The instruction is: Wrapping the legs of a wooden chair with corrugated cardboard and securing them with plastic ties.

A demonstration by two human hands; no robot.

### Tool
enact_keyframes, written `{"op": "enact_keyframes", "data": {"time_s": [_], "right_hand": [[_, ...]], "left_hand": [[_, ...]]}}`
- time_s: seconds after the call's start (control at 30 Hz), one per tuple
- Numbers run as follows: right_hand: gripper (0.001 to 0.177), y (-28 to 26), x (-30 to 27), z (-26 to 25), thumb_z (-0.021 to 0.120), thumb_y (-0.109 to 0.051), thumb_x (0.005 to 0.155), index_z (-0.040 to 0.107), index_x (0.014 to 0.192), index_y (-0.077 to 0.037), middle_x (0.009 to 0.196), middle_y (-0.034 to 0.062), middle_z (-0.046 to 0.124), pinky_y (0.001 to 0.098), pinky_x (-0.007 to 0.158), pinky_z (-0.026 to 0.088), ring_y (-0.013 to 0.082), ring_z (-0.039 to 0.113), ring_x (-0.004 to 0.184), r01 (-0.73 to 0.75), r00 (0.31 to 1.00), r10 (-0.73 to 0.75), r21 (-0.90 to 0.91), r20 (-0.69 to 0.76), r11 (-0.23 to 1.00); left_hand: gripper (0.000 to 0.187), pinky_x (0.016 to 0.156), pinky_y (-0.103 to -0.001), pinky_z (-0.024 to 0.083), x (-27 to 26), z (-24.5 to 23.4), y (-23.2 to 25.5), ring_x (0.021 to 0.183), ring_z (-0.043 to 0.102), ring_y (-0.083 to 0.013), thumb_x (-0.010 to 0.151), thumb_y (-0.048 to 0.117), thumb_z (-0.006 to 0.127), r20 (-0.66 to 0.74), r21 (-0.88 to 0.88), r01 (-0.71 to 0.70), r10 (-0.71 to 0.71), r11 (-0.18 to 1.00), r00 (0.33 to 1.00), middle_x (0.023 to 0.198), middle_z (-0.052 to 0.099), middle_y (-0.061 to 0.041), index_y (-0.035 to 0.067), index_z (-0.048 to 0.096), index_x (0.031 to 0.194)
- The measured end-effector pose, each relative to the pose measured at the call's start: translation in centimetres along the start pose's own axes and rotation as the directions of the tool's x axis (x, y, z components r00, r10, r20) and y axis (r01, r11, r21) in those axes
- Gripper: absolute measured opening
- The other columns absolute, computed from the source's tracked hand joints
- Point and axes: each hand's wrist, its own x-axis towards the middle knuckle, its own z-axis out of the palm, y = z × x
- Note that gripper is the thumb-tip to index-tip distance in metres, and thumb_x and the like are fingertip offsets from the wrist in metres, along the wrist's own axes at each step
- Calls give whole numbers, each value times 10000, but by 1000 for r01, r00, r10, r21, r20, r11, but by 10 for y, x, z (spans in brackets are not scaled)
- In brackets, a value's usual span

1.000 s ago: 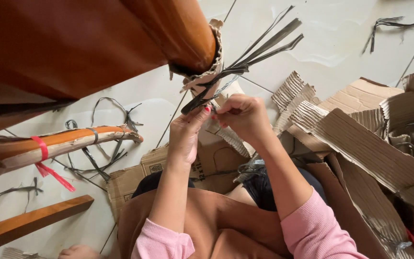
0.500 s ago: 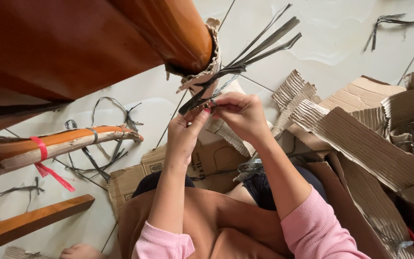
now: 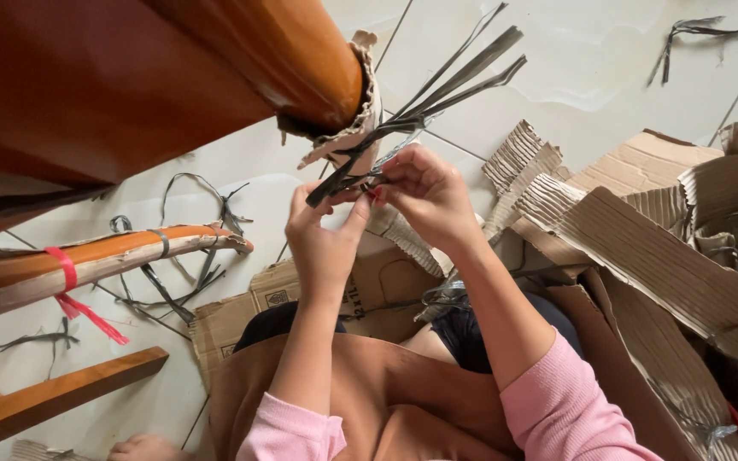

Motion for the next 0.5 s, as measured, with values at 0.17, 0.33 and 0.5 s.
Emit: {"op": "enact_keyframes", "data": {"time_s": [0.17, 0.33, 0.5], "right_hand": [[324, -9, -3, 0, 732, 95, 905, 576, 1178, 15, 946, 158, 741, 329, 898, 595, 180, 745, 833, 71, 996, -66, -107, 53, 992], [300, -22, -9, 3, 707, 97, 917, 600, 1178, -4, 921, 123, 727, 355, 942, 577, 178, 727, 870, 79, 994, -61, -202, 92, 976], [378, -34, -11, 4, 761, 89, 873, 608, 1204, -11, 976, 130, 729, 384, 983, 575, 205, 731, 952, 73, 992, -49, -214, 116, 974]], "left_hand": [[280, 699, -328, 542, 1, -1, -5, 710, 659, -160, 761, 164, 908, -64, 194, -380, 398, 904, 915, 899, 676, 69, 301, 782, 969], [331, 770, -378, 584, 1, -6, 1, 837, 755, -261, 786, 4, 842, -6, 41, -487, 487, 873, 873, 937, 758, -30, 212, 792, 1039], [220, 735, -346, 609, 4, -15, -7, 724, 745, -248, 846, -11, 804, 53, -29, -416, 417, 909, 907, 825, 768, -84, 158, 781, 985]]}}
